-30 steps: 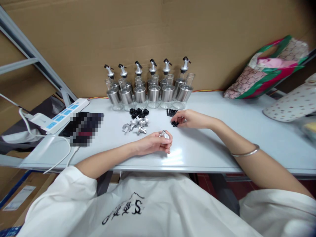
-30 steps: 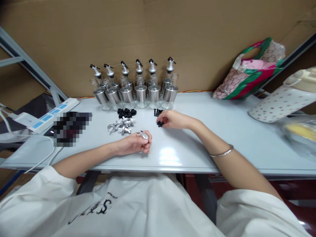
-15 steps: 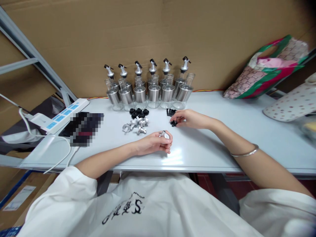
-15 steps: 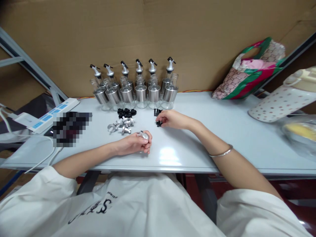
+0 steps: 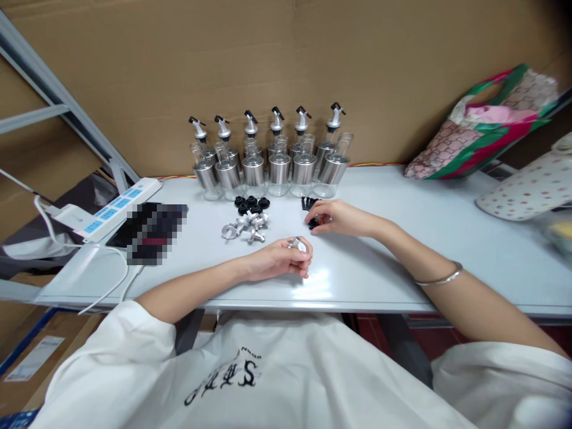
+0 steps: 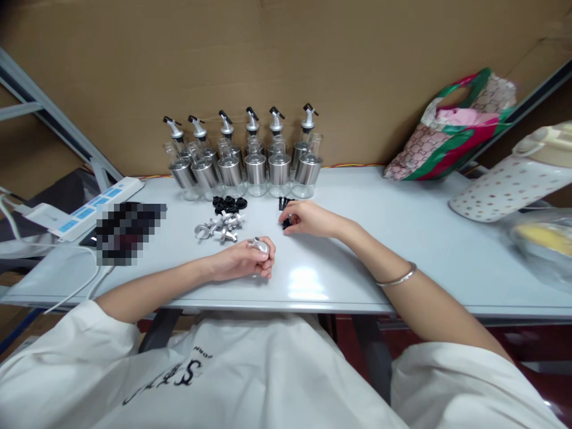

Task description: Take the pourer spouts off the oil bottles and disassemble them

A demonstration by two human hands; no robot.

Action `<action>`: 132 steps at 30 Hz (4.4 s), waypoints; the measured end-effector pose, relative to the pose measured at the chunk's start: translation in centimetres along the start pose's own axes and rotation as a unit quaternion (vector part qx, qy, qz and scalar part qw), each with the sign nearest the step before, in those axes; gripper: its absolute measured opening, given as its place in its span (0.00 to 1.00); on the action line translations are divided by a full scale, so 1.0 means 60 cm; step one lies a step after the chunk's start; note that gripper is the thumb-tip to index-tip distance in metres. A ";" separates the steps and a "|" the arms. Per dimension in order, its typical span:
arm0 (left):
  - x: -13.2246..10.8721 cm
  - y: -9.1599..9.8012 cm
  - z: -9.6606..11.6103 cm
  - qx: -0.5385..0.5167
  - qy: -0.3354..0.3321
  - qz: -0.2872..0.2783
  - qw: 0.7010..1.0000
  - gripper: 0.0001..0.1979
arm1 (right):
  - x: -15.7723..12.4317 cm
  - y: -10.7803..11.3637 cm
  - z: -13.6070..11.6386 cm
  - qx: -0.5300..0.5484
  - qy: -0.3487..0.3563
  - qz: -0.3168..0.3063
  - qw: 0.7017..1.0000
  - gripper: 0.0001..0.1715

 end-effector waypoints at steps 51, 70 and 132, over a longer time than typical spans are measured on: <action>-0.001 0.000 0.001 0.009 0.000 0.002 1.000 0.14 | -0.005 0.018 0.012 -0.053 -0.028 -0.006 0.998 0.16; -0.002 0.000 0.000 0.008 0.001 0.001 1.000 0.14 | -0.004 0.003 -0.004 -0.074 0.047 -0.008 0.996 0.16; -0.003 0.001 0.001 0.014 -0.002 -0.001 1.000 0.12 | -0.009 0.029 0.022 -0.044 0.019 0.029 0.998 0.15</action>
Point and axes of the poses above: each hand's wrist, its own x-axis towards the middle knuckle, its own y-axis out of the back of the hand, z = x × y, the point moved 3 cm from there along x, towards the middle knuckle, and after that the axes turned 3 degrees about x, right-handed, at the moved point
